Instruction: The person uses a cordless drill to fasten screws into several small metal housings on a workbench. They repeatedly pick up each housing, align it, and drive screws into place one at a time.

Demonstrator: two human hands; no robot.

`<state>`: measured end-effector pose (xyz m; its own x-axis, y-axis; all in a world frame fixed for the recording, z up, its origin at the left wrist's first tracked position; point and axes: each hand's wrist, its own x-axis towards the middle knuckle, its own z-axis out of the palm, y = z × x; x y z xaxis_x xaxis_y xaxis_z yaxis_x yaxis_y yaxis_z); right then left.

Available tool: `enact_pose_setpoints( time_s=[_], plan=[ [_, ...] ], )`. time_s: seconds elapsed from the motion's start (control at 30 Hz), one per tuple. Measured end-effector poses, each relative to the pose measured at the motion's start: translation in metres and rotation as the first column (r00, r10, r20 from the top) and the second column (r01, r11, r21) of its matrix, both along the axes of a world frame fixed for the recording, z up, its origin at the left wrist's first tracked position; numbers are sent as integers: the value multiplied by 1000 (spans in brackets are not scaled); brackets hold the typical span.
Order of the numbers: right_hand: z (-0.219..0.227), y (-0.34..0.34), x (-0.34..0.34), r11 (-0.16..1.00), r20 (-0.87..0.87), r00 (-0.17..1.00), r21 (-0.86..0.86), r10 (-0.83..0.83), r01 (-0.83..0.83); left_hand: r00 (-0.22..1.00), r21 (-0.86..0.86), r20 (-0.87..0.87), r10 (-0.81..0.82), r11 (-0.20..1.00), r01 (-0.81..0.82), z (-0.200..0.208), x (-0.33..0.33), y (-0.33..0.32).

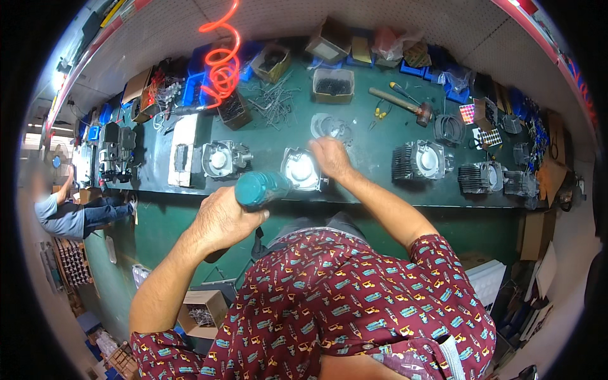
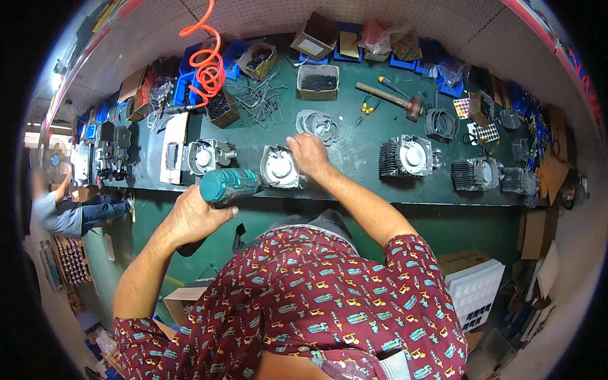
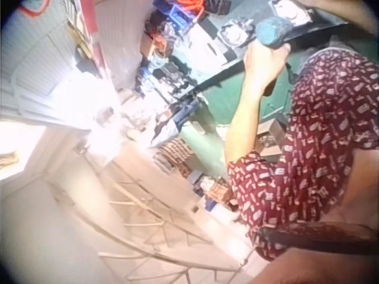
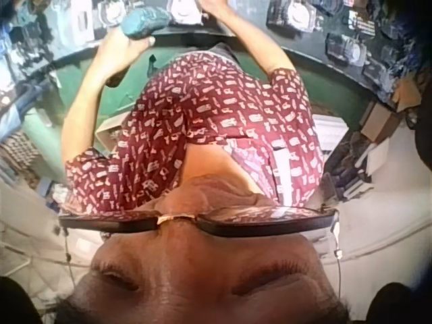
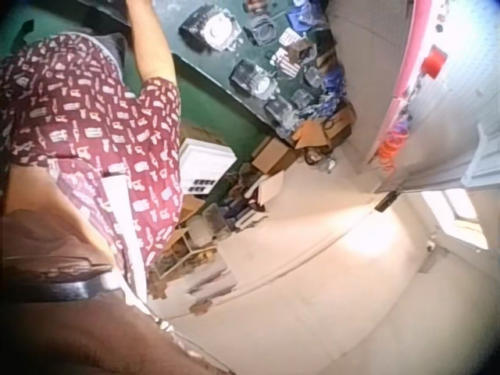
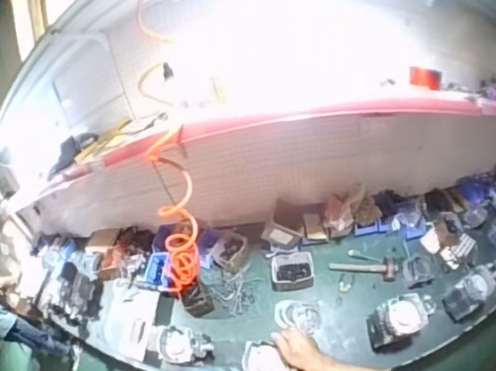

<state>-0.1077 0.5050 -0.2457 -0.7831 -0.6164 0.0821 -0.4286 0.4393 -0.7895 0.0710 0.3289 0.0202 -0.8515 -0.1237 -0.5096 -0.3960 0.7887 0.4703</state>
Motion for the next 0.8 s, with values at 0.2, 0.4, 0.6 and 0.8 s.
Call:
enact_pose_setpoints(
  time_s=[0.2, 0.4, 0.6, 0.8],
  plan=[
    [3, 3, 4, 998, -56, 998, -66, -8, 4, 984, 94, -114, 135, 988, -124, 0, 8, -3],
    [3, 4, 3, 999, 48, 998, -6, -33, 33, 976, 111, -125, 177, 980, -164, -8, 20, -16],
    [7, 5, 5, 999, 77, 997, -4, -32, 32, 946, 228, -102, 307, 933, -278, -19, 33, -21],
    [16, 5, 5, 1000, 116, 993, 28, -18, 15, 948, 81, -121, 293, 955, -285, -37, 39, -21]
  ],
)
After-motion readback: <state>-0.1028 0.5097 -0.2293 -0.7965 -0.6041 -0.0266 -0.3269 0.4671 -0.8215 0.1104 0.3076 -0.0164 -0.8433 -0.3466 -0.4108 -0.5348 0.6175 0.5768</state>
